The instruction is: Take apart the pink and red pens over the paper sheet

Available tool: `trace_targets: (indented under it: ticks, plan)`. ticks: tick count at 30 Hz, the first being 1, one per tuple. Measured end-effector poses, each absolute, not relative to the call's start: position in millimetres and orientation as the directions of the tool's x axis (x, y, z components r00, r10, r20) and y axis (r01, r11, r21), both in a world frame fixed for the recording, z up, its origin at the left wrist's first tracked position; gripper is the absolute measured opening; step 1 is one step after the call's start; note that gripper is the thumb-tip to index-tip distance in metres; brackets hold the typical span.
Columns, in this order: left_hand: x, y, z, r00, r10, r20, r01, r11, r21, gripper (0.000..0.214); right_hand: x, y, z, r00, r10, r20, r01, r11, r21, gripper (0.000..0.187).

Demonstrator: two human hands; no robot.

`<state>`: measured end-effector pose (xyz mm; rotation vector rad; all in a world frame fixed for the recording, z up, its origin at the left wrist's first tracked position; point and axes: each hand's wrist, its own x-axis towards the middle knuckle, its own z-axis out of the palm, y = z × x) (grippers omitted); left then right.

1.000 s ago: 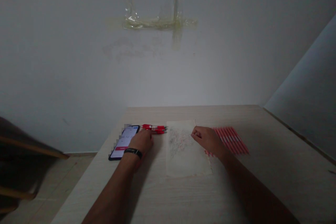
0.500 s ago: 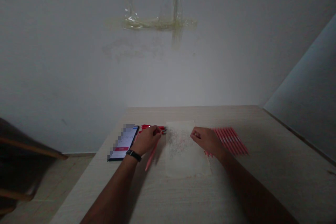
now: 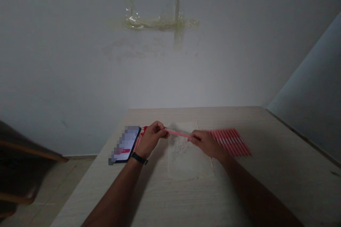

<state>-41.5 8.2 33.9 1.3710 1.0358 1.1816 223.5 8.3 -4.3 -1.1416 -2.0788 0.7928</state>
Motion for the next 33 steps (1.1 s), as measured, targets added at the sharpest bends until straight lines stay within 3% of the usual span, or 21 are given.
trace_targets:
  ticks: [3, 5, 8, 10, 15, 25, 33]
  plan:
    - [-41.6, 9.2, 30.8, 0.203, 0.969, 0.142, 0.097, -0.164, 0.982, 0.019, 225.6, 6.6, 0.0, -0.367, 0.906, 0.211, 0.487, 0.380, -0.786, 0.027]
    - [-40.7, 8.1, 30.0, 0.243, 0.949, 0.199, 0.258, -0.261, 0.930, 0.018, 226.6, 5.3, 3.0, -0.358, 0.910, 0.206, 0.488, 0.371, -0.790, 0.027]
    - [-36.5, 3.3, 31.1, 0.313, 0.910, 0.273, 0.540, -0.407, 0.737, 0.030, 225.7, 5.1, 3.3, -0.394, 0.888, 0.237, 0.492, 0.421, -0.762, 0.026]
    - [-32.1, -0.7, 32.6, 0.372, 0.890, 0.265, 0.622, -0.451, 0.640, 0.031, 223.5, 5.4, 1.2, -0.430, 0.867, 0.252, 0.489, 0.458, -0.743, 0.027]
    - [-22.1, -6.8, 34.6, 0.520, 0.826, 0.217, 0.636, -0.544, 0.547, 0.017, 217.5, 2.5, -2.1, -0.492, 0.833, 0.254, 0.474, 0.501, -0.724, 0.032]
    - [-14.8, -6.4, 24.1, 0.528, 0.793, 0.303, 0.589, -0.599, 0.542, 0.025, 218.1, -1.3, -3.3, -0.502, 0.829, 0.246, 0.426, 0.485, -0.764, 0.038]
    - [-12.3, -8.7, 22.7, 0.549, 0.794, 0.263, 0.576, -0.587, 0.569, 0.030, 218.6, 0.0, -2.6, -0.514, 0.807, 0.291, 0.518, 0.562, -0.645, 0.048]
